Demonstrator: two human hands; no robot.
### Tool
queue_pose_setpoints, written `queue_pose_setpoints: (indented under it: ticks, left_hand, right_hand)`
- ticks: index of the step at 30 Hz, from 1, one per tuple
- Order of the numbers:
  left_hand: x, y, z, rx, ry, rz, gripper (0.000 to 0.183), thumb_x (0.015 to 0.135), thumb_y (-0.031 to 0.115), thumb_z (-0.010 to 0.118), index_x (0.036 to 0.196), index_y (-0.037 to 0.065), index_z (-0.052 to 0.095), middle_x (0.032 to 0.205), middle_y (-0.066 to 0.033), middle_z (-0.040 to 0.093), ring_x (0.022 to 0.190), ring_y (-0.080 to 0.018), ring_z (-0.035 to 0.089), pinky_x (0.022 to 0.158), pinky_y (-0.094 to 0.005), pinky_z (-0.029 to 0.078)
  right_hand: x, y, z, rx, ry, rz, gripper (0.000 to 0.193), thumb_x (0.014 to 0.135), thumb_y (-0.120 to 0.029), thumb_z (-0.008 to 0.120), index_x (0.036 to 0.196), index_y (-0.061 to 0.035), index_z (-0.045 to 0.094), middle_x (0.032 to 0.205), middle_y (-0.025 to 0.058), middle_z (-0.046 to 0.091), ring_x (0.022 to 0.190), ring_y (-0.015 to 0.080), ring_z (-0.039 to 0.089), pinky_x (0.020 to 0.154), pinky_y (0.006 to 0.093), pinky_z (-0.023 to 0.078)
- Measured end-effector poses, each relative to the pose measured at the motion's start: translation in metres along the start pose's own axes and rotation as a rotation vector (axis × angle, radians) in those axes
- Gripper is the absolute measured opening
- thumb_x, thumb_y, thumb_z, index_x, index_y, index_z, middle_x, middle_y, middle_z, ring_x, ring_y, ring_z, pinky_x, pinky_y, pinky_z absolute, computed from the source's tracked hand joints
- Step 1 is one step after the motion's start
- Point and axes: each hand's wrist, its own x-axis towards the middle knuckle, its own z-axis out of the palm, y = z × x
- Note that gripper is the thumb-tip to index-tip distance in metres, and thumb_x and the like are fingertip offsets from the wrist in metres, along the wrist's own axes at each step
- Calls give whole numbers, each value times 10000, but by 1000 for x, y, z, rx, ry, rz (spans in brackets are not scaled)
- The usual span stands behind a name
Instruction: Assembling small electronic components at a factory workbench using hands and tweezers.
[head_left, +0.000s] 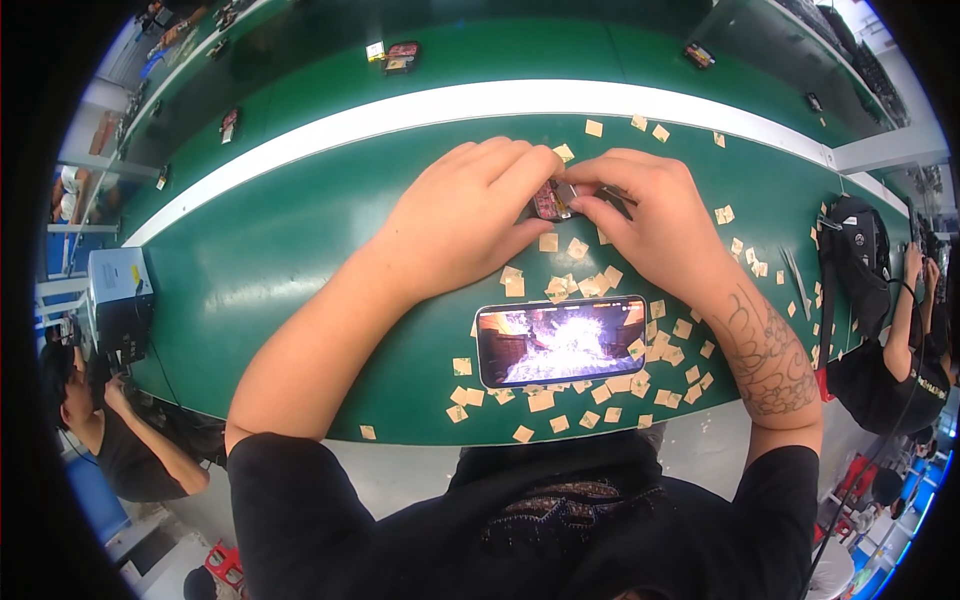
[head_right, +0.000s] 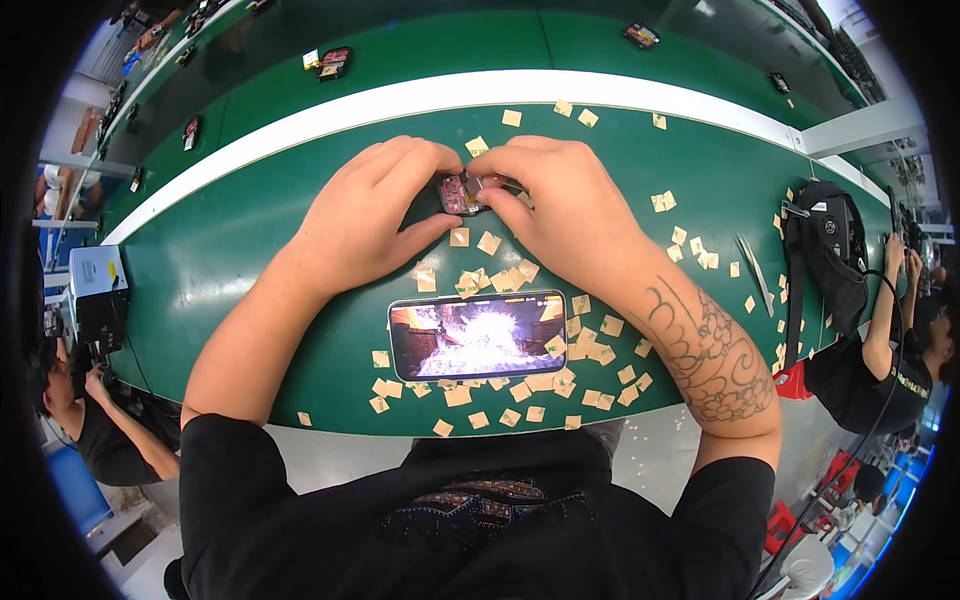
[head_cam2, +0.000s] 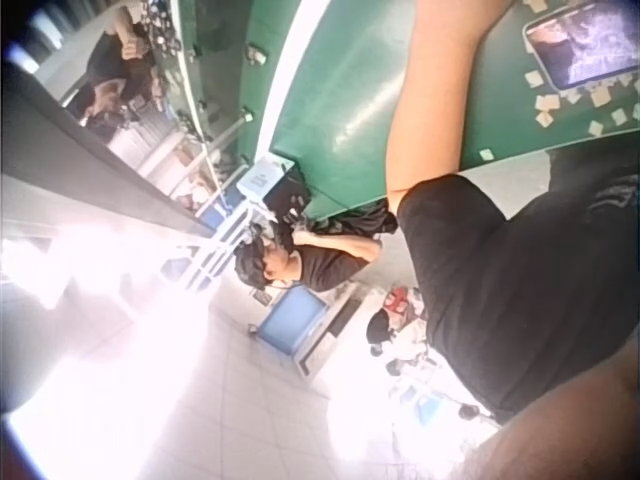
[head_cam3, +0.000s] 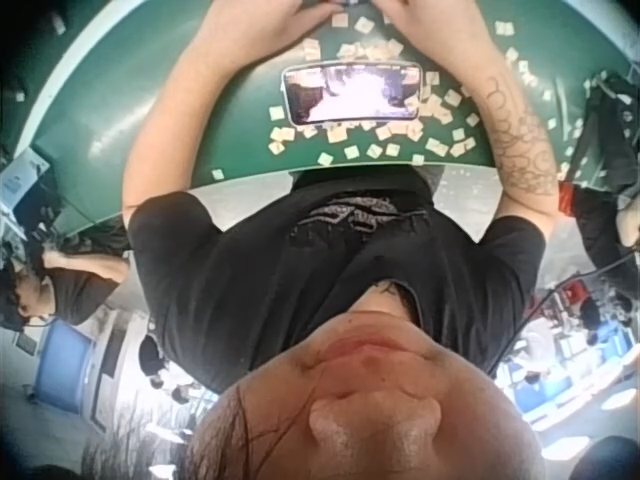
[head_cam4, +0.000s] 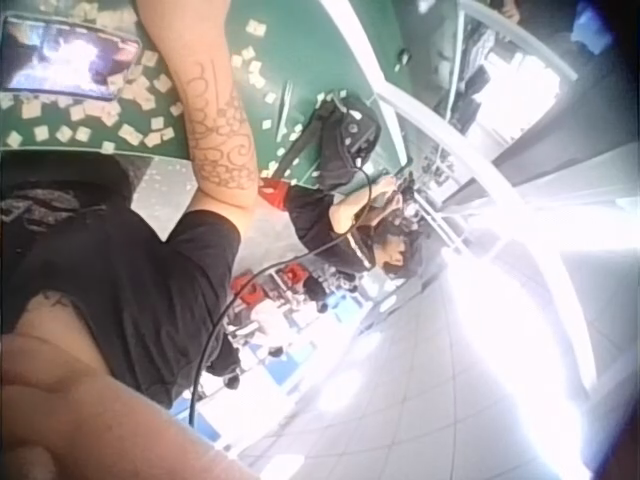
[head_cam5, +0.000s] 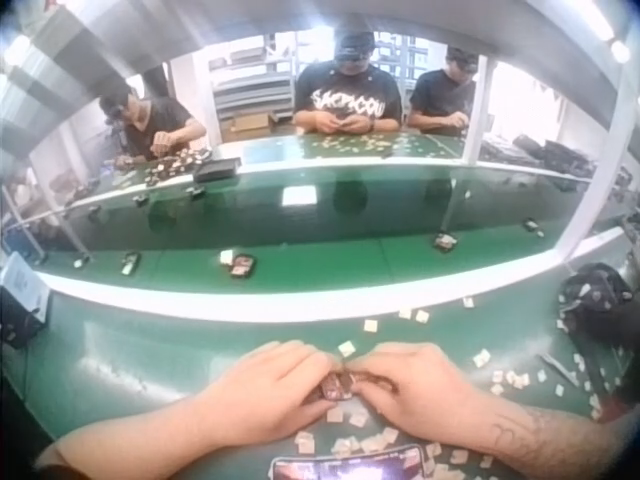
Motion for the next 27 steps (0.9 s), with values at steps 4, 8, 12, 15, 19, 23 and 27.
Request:
queue_pose_setpoints:
  ticks: [4,8,12,15,19,23,27]
  left_hand:
    - [0,0,-1,-11,-1,3,496,796,97,899,1209,62,627,1141,-107,706,1070,-349,684,928,-439,553]
    - [-2,2,0,-33,-1,-20,493,791,85,900,1200,54,627,1136,-116,702,1070,-354,684,919,-436,559]
    - [-2,4,2,-45,12,-15,490,791,75,900,1196,46,625,1128,-119,699,1068,-357,682,915,-436,562]
    - [0,6,2,-30,-1,-41,496,786,74,904,1195,44,625,1121,-120,700,1053,-348,687,906,-429,569]
    - [1,6,3,-42,1,-42,507,781,78,912,1197,44,624,1114,-122,702,1030,-335,696,884,-417,582]
    - [1,6,4,-14,22,-40,512,782,80,917,1198,45,620,1099,-122,706,992,-325,709,863,-405,595]
    - [-1,10,4,2,12,-67,509,779,68,917,1187,44,614,1089,-121,709,974,-322,713,854,-402,598]
  right_hand:
    - [-1,-2,0,35,22,75,178,888,-18,785,1065,4,786,921,156,754,847,334,748,781,393,598]
    - [-3,-11,0,49,7,159,159,888,-12,776,1044,7,794,915,154,754,845,337,748,779,398,597]
    - [-1,-17,0,-38,12,154,126,899,-17,750,1012,5,800,920,160,754,840,346,742,771,416,591]
    - [0,-18,3,-85,8,157,120,915,-39,728,999,2,803,925,164,754,855,361,736,785,440,587]
    - [3,-14,9,-104,21,115,131,928,-58,704,991,-2,805,926,162,751,890,375,732,814,469,583]
    - [-1,-12,9,-130,51,75,144,887,17,774,1029,14,798,924,149,761,824,331,757,741,386,597]
    - [-14,-15,8,-125,53,59,205,920,-17,737,1121,1,778,998,161,762,872,366,747,765,433,597]
